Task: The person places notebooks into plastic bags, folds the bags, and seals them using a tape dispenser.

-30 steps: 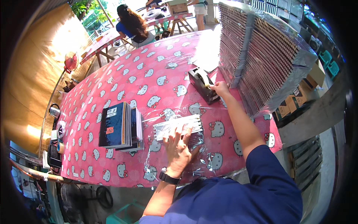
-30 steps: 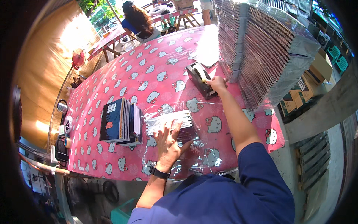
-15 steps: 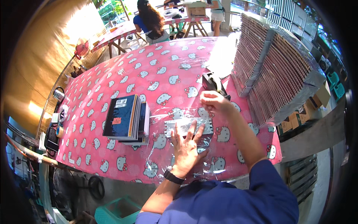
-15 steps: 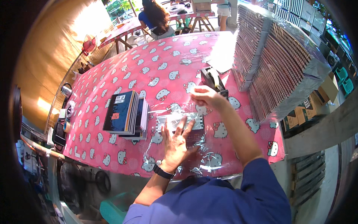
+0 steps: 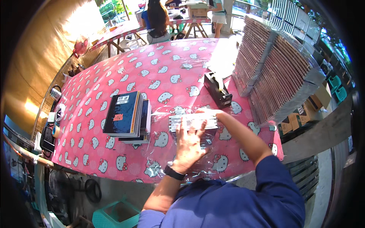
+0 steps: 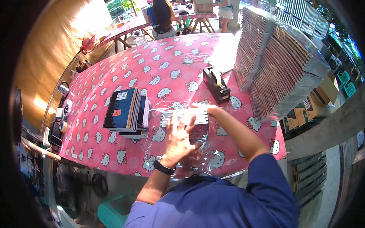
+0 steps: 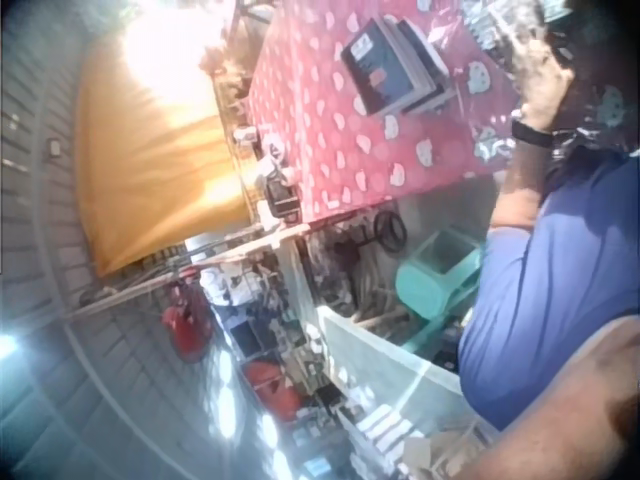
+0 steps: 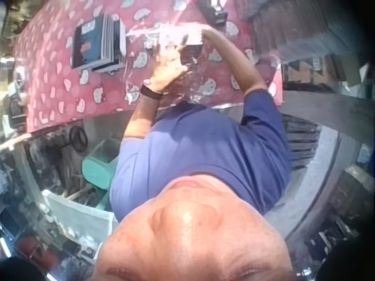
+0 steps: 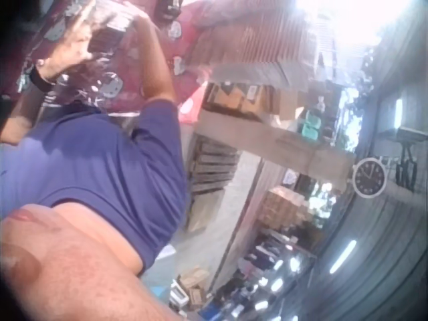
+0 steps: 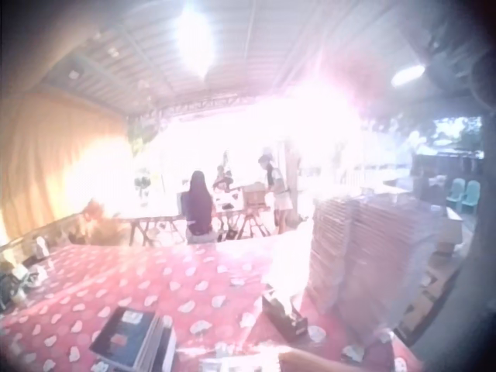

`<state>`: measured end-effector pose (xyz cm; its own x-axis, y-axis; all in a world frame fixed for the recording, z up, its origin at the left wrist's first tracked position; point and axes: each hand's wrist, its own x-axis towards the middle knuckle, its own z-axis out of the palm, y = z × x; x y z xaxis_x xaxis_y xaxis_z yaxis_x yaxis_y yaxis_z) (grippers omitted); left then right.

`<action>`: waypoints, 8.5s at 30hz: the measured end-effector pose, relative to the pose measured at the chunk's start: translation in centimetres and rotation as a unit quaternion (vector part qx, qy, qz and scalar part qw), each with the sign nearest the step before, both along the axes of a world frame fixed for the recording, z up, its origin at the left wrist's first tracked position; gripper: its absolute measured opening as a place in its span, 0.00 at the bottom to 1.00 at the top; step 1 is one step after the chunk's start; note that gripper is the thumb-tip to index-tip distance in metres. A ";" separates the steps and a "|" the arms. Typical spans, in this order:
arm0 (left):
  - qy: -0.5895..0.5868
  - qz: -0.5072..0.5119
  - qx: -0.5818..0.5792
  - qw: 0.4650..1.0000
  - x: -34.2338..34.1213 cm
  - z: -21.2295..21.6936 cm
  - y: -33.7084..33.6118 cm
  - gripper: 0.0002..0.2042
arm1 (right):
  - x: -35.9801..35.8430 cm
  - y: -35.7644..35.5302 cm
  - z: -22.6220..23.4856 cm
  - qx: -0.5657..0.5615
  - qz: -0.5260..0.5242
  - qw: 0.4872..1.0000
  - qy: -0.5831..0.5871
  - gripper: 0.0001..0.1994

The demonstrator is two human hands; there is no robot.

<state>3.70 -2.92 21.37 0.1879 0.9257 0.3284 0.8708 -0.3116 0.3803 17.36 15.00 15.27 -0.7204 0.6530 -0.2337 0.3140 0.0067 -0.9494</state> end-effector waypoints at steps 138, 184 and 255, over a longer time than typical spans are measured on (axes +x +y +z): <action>-0.151 -0.025 0.055 0.987 -6.6 12.2 10.2 0.14 | 2.6 -11.9 10.8 0.488 0.228 0.835 -0.116 0.39; 0.035 -0.209 0.012 0.977 -7.4 1.5 0.2 0.42 | 14.8 3.9 -8.3 -0.306 -0.345 0.845 0.270 0.08; -0.376 -0.170 -0.218 0.884 -11.6 1.8 8.6 0.30 | 2.7 -14.5 14.7 0.403 -0.365 0.837 0.060 0.13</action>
